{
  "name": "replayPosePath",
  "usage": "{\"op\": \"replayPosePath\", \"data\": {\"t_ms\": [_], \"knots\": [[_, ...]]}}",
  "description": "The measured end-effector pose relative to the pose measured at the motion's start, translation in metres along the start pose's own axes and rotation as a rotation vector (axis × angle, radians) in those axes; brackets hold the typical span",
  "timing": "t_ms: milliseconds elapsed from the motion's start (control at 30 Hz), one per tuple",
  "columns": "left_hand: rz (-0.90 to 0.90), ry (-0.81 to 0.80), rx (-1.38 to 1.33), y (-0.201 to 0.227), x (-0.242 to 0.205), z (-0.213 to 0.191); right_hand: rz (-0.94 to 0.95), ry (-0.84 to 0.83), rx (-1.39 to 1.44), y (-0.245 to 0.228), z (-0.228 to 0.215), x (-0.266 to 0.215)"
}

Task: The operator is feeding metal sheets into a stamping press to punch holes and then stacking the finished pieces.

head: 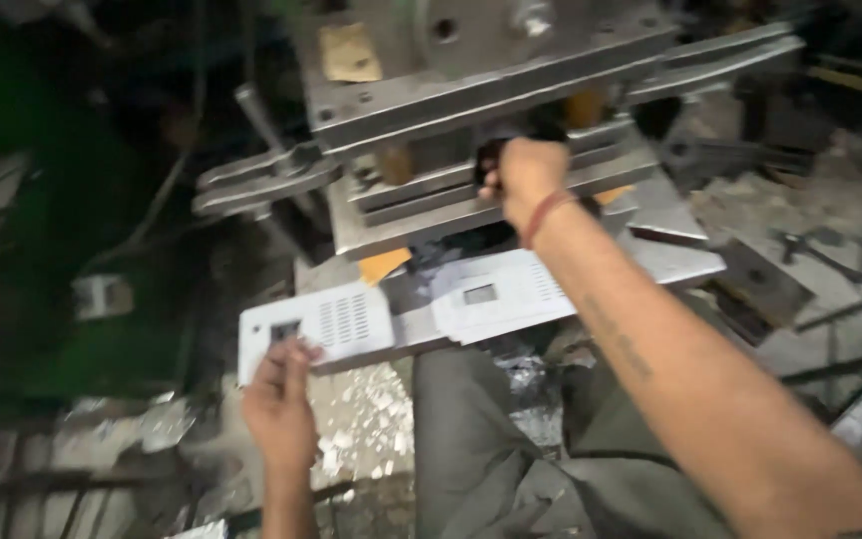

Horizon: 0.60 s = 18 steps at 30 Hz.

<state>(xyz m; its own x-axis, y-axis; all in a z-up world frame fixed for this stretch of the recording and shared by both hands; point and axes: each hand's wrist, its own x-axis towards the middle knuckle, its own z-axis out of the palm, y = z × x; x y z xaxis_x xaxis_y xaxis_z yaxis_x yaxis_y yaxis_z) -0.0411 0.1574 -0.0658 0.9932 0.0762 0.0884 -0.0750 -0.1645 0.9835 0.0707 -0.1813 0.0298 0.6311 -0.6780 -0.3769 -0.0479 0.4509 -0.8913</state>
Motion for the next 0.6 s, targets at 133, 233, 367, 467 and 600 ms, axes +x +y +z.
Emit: {"op": "replayPosePath", "data": {"t_ms": [133, 233, 367, 467, 600], "knots": [[0.006, 0.218, 0.488, -0.038, 0.054, -0.047, 0.036, 0.013, -0.022, 0.001, 0.0, 0.003], [-0.268, 0.094, 0.877, -0.051, 0.081, -0.065, 0.047, -0.002, -0.016, -0.002, -0.002, -0.001], [-0.286, -0.159, 1.292, -0.026, 0.099, -0.074, 0.135, -0.018, 0.116, -0.002, -0.003, 0.017], [-0.278, -0.078, 1.174, 0.002, 0.088, -0.08, 0.1, -0.126, -0.177, -0.013, -0.006, 0.01], [-0.216, -0.019, 1.33, -0.018, 0.094, -0.096, 0.017, -0.309, 0.047, 0.009, -0.083, -0.057]]}}
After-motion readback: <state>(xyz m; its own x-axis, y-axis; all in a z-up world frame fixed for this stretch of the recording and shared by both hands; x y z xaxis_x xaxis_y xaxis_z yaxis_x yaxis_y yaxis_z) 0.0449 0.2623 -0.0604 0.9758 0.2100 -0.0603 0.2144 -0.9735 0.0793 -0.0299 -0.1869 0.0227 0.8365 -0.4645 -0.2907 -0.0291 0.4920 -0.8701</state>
